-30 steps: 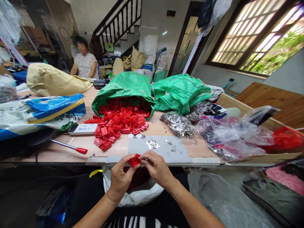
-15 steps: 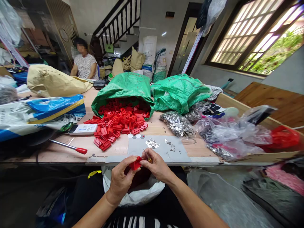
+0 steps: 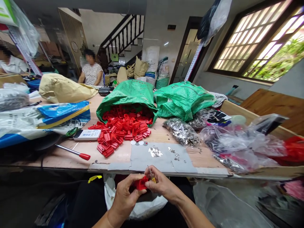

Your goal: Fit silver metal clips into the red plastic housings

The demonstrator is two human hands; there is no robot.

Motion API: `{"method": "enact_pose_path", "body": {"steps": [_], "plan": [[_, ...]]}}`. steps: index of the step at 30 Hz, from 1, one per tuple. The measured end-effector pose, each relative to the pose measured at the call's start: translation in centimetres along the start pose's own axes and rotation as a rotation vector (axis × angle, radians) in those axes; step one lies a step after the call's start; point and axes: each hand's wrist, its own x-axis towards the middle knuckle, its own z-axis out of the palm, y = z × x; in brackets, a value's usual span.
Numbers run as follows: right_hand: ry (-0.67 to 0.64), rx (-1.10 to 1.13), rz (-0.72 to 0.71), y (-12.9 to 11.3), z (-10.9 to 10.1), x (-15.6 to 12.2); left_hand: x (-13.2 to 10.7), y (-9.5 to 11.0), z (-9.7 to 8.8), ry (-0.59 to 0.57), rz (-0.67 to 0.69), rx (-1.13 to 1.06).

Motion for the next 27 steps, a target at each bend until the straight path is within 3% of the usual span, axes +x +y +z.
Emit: {"method": "enact_pose_path", "body": {"steps": [5, 14, 21, 24, 27], "plan": [[0.006, 0.035, 0.032, -0.2, 0.0, -0.5, -0.2, 0.1, 0.3, 0.002, -0.017, -0.059], [-0.006, 0.161, 0.085, 0.5, 0.0, -1.2, -0.2, 0.6, -0.1, -0.116, -0.154, -0.287], [0.036, 0.278, 0.086, 2.0, 1.0, -1.0, 0.0, 0.6, 0.1, 0.013, -0.325, -0.458], [0.099, 0.143, 0.055, 1.6, 0.4, -0.9, 0.3, -0.2, 0.1, 0.093, -0.385, -0.447], [0.28, -0.159, -0.036, 0.2, -2.0, -1.3, 0.8, -1.1, -0.4, 0.185, -0.381, -0.407]]}}
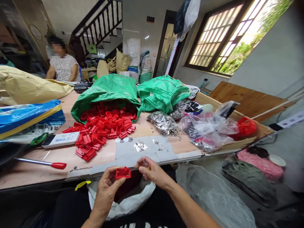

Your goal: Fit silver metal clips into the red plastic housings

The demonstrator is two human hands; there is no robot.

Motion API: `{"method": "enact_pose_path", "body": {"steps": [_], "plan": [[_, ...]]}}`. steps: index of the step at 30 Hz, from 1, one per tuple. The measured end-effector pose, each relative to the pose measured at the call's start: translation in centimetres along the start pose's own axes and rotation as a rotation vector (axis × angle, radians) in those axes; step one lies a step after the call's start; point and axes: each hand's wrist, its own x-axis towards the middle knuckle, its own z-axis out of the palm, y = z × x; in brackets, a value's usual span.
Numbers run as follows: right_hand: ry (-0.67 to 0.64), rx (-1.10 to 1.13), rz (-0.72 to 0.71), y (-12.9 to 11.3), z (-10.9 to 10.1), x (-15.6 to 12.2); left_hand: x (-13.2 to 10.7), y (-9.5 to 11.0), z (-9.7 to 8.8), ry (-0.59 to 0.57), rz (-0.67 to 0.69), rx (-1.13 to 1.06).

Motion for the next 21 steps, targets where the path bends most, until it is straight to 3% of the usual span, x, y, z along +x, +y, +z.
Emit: {"method": "enact_pose_path", "body": {"steps": [4, 7, 10, 14, 21], "plan": [[0.393, -0.627, -0.132, -1.5, -5.1, 0.4, 1.2, -0.1, -0.8, 0.157, 0.085, 0.034], [0.543, -0.937, -0.133, -2.1, -7.9, 0.6, 1.2, -0.2, -0.5, 0.078, 0.107, 0.107], [0.555, -1.074, -0.097, -2.3, -8.7, 1.1, 0.5, -0.4, 0.3, -0.003, 0.095, 0.167], [0.47, -1.148, -0.068, -2.4, -7.8, 2.2, 0.0, -0.5, 0.8, 0.008, 0.093, 0.198], [0.386, -1.245, -0.026, -2.3, -6.3, 5.2, 0.4, -0.9, -0.3, -0.038, 0.065, 0.237]]}}
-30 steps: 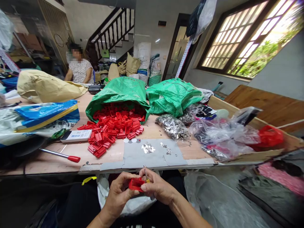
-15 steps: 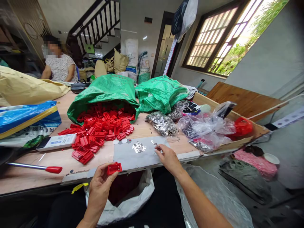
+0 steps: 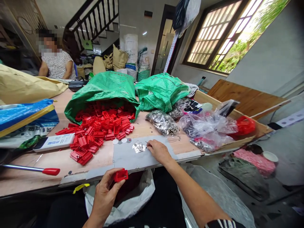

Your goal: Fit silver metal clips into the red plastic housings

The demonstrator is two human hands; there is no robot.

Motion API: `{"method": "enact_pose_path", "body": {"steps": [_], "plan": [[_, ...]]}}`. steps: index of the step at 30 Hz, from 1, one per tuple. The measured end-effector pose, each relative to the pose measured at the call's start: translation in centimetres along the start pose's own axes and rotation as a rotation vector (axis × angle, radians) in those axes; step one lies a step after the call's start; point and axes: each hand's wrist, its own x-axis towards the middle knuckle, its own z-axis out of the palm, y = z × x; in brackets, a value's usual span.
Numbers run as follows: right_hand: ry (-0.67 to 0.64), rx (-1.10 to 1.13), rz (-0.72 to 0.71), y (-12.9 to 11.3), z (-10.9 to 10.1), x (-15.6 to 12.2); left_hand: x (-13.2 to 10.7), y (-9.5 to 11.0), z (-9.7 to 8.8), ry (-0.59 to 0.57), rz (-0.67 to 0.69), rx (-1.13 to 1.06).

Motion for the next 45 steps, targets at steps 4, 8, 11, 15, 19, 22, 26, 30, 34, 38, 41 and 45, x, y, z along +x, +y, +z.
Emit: {"method": "enact_pose_path", "body": {"steps": [4, 8, 11, 15, 19, 22, 26, 30, 34, 38, 41, 45], "plan": [[-0.01, 0.005, -0.013, -0.1, 0.5, 1.1, 0.2, -0.4, -0.4, -0.024, 0.007, 0.02], [-0.012, 0.024, -0.009, 0.0, 0.4, 1.4, 0.3, 0.3, -0.2, 0.02, 0.016, -0.046], [0.004, 0.054, 0.005, 0.1, 0.0, 1.1, 0.4, 1.1, 0.0, 0.023, -0.032, -0.147], [0.034, 0.142, -0.03, -0.1, -0.5, 0.3, 0.5, 1.8, 0.8, 0.075, -0.154, -0.345], [0.035, 0.368, -0.116, -0.9, -0.2, -0.7, 0.8, 2.2, 1.4, 0.1, -0.237, -0.476], [-0.024, 0.505, -0.171, -2.1, 0.3, -1.6, 1.1, 2.4, 1.5, 0.064, -0.256, -0.525], [-0.09, 0.595, -0.202, -4.3, 0.4, -3.1, 1.4, 2.1, 1.3, 0.032, -0.234, -0.573], [-0.115, 0.635, -0.242, -6.0, 0.4, -4.1, 2.2, 0.8, 1.3, 0.003, -0.206, -0.624], [-0.103, 0.671, -0.299, -6.8, 0.5, -4.3, 3.0, -0.8, 1.6, -0.031, -0.195, -0.723], [-0.082, 0.69, -0.337, -7.2, 0.8, -4.4, 3.1, -1.3, 2.1, -0.066, -0.208, -0.748], [-0.066, 0.671, -0.372, -7.4, 1.0, -4.6, 3.1, -1.1, 2.3, -0.072, -0.201, -0.774], [-0.051, 0.646, -0.446, -7.3, 1.3, -4.6, 3.2, -0.2, 2.4, -0.075, -0.221, -0.827]]}}
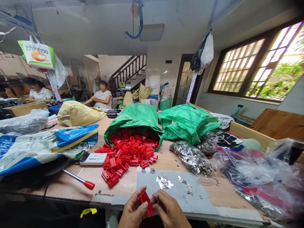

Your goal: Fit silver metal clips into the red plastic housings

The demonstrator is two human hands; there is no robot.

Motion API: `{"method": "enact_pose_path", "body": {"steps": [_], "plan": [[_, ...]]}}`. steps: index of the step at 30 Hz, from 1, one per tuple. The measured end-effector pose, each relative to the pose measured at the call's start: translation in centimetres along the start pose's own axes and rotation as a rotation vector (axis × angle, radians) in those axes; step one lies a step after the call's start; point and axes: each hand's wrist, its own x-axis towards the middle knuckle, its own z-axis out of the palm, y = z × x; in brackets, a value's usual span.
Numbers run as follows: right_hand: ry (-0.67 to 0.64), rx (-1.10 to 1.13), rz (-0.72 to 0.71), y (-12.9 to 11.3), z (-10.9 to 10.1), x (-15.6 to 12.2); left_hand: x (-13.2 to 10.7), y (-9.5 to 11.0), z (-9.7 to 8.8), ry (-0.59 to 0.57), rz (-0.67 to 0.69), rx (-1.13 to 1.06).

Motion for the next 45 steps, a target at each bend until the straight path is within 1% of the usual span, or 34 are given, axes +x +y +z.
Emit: {"method": "enact_pose_path", "body": {"steps": [8, 12, 15, 18, 20, 22, 24, 26, 27, 28, 31, 34, 38, 41, 43, 45], "plan": [[-0.027, 0.018, -0.037, -0.3, 0.1, -0.2, -0.7, 1.8, 1.2, 0.039, -0.023, -0.035], [-0.049, 0.048, -0.034, -0.3, -0.1, -0.2, -0.7, 2.1, 1.2, 0.023, -0.038, -0.041], [-0.097, 0.087, 0.0, 0.1, -0.2, 0.1, -0.2, 1.5, 0.7, -0.005, -0.04, -0.02], [-0.13, 0.131, 0.04, 0.6, -0.3, 0.3, 0.4, 0.9, 0.1, -0.037, 0.001, 0.036], [-0.127, 0.178, 0.079, 0.7, -0.2, 0.3, 0.5, 0.8, 0.0, -0.054, 0.03, 0.078], [-0.113, 0.254, 0.137, 0.4, -0.2, 0.1, 0.1, 1.0, 0.3, -0.07, 0.022, 0.102], [-0.1, 0.342, 0.189, -0.2, -0.4, -0.1, -0.6, 1.5, 0.7, -0.071, -0.017, 0.112], [-0.088, 0.395, 0.203, -0.8, -0.7, -0.3, -1.2, 2.1, 1.1, -0.017, -0.031, 0.107], [-0.081, 0.402, 0.203, -1.0, -0.8, -0.4, -1.3, 2.4, 1.2, -0.002, -0.017, 0.121], [-0.046, 0.395, 0.205, -1.0, -1.0, -0.4, -1.4, 2.7, 1.3, 0.015, 0.0, 0.145], [-0.008, 0.307, 0.205, -0.6, -1.2, -0.6, -1.2, 3.4, 1.2, -0.002, 0.07, 0.26], [-0.02, 0.2, 0.213, 0.1, -1.0, -1.0, -0.9, 3.5, 0.9, -0.033, 0.162, 0.417], [0.007, 0.056, 0.138, 0.8, -0.5, -1.1, -0.3, 3.1, 0.0, -0.068, 0.284, 0.598], [0.022, -0.039, 0.12, 1.3, -0.2, -1.0, 0.3, 2.8, -0.8, -0.067, 0.345, 0.818], [0.022, -0.086, 0.131, 1.7, -0.1, -0.8, 0.9, 2.7, -1.3, -0.066, 0.366, 0.999], [0.008, -0.125, 0.143, 2.0, -0.1, -0.7, 1.4, 2.7, -1.7, -0.077, 0.374, 1.135]]}}
